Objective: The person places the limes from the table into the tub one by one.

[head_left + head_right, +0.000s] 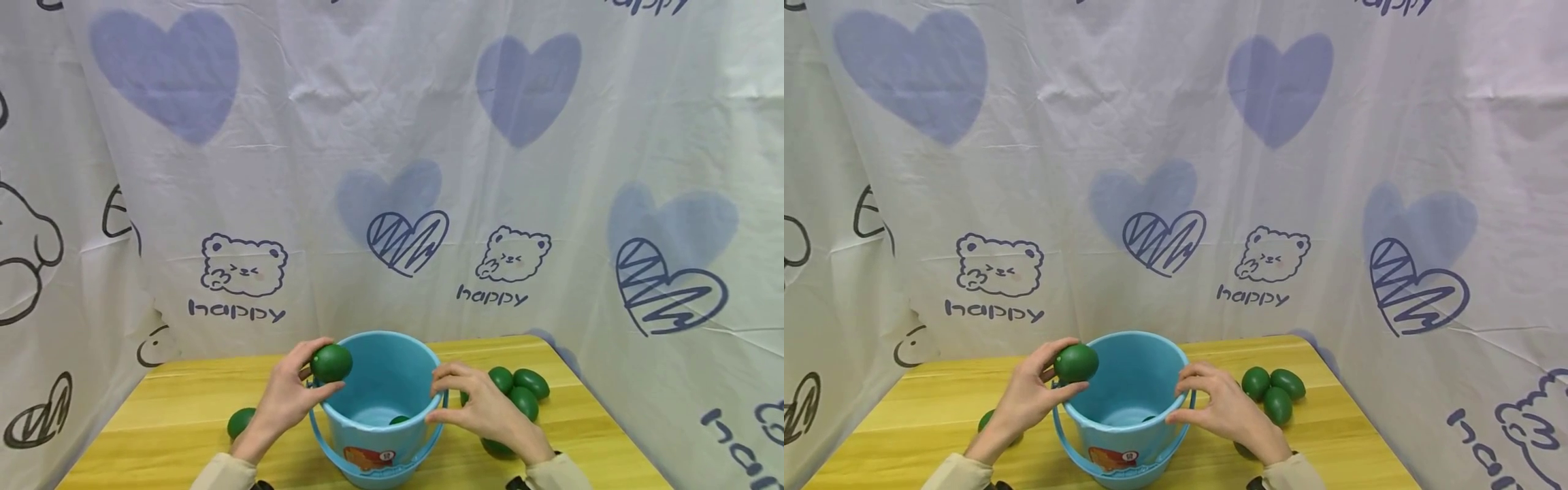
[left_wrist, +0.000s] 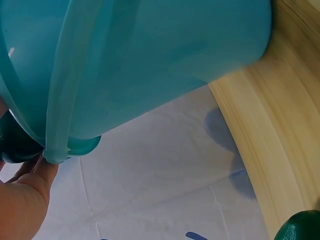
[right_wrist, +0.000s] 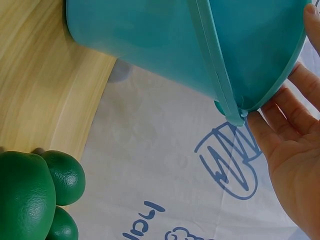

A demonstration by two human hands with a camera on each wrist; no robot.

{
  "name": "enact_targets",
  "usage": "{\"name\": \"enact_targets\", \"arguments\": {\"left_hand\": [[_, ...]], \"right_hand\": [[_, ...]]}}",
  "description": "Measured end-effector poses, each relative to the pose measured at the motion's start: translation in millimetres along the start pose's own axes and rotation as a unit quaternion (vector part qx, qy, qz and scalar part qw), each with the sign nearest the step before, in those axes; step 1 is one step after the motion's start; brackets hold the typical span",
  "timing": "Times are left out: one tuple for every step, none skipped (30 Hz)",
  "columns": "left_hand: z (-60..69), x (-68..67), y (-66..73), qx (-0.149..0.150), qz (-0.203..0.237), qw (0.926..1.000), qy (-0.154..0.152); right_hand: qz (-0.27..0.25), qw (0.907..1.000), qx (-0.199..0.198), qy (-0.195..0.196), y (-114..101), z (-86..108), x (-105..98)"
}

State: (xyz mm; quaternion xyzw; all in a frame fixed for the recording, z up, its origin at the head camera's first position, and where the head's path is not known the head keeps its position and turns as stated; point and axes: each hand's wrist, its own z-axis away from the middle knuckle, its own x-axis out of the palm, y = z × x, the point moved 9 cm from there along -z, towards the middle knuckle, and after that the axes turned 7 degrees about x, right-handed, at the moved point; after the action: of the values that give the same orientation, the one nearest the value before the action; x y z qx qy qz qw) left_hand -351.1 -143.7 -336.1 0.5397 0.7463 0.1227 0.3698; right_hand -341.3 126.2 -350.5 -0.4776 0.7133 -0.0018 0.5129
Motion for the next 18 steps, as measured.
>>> {"name": "enact_targets", "arguments": {"left_hand": [[0.2, 0.5, 0.1, 0.003, -0.002, 1.0000, -0.001], [0.3, 1.2, 0.5, 0.006, -0.004, 1.0000, -0.003], [0.4, 1.8, 1.0, 0.009, -0.006, 0.9999, -0.005], [0.4, 2.4, 1.4, 0.011, -0.009, 0.9999, -0.007], [0.4, 2.8, 1.7, 0.015, -0.011, 0.9998, -0.008], [0.4, 3.1, 1.8, 0.016, -0.014, 0.9997, -0.009], [0.5, 3.3, 1.9, 0.017, -0.017, 0.9997, -0.010], [0.6, 3.5, 2.0, 0.016, -0.018, 0.9996, -0.011], [0.7, 3.7, 2.1, 0.016, -0.019, 0.9996, -0.011], [0.9, 3.8, 2.0, 0.015, -0.021, 0.9996, -0.012], [1.2, 4.0, 1.8, 0.014, -0.022, 0.9996, -0.013], [1.5, 4.1, 1.6, 0.011, -0.023, 0.9996, -0.013], [1.7, 4.4, 1.5, 0.009, -0.023, 0.9996, -0.013], [1.8, 4.7, 1.3, 0.008, -0.023, 0.9996, -0.015], [1.9, 4.8, 1.1, 0.007, -0.024, 0.9996, -0.015], [1.9, 4.9, 0.7, 0.006, -0.026, 0.9995, -0.015], [1.8, 5.0, 0.2, 0.004, -0.026, 0.9995, -0.016], [1.8, 5.1, -0.1, 0.003, -0.027, 0.9995, -0.016]], "right_hand": [[0.000, 1.0000, 0.000, -0.001, -0.1, 0.0, 0.2], [-0.001, 1.0000, -0.001, -0.001, -0.2, 0.0, 0.2], [-0.001, 1.0000, 0.000, -0.001, -0.2, 0.0, 0.1], [-0.001, 1.0000, 0.000, -0.001, -0.3, -0.1, -0.1], [-0.002, 1.0000, 0.001, 0.000, -0.3, -0.1, -0.3], [-0.003, 1.0000, 0.001, 0.000, -0.4, -0.2, -0.5], [-0.005, 1.0000, 0.000, 0.000, -0.6, -0.2, -0.5], [-0.005, 1.0000, 0.000, 0.000, -0.8, -0.2, -0.6], [-0.006, 1.0000, -0.001, 0.000, -1.0, -0.1, -0.6], [-0.007, 1.0000, -0.002, 0.000, -1.3, 0.0, -0.6], [-0.008, 1.0000, -0.004, 0.000, -1.5, 0.2, -0.5], [-0.008, 1.0000, -0.004, 0.000, -1.6, 0.4, -0.4], [-0.008, 1.0000, -0.005, -0.001, -1.6, 0.6, -0.2], [-0.008, 1.0000, -0.005, -0.001, -1.4, 0.7, -0.1], [-0.008, 1.0000, -0.004, 0.000, -1.2, 0.9, -0.1], [-0.009, 1.0000, -0.003, 0.000, -0.9, 1.0, -0.2], [-0.009, 1.0000, -0.003, -0.001, -0.5, 1.1, -0.1], [-0.009, 1.0000, -0.002, -0.001, -0.1, 1.1, -0.1]]}}
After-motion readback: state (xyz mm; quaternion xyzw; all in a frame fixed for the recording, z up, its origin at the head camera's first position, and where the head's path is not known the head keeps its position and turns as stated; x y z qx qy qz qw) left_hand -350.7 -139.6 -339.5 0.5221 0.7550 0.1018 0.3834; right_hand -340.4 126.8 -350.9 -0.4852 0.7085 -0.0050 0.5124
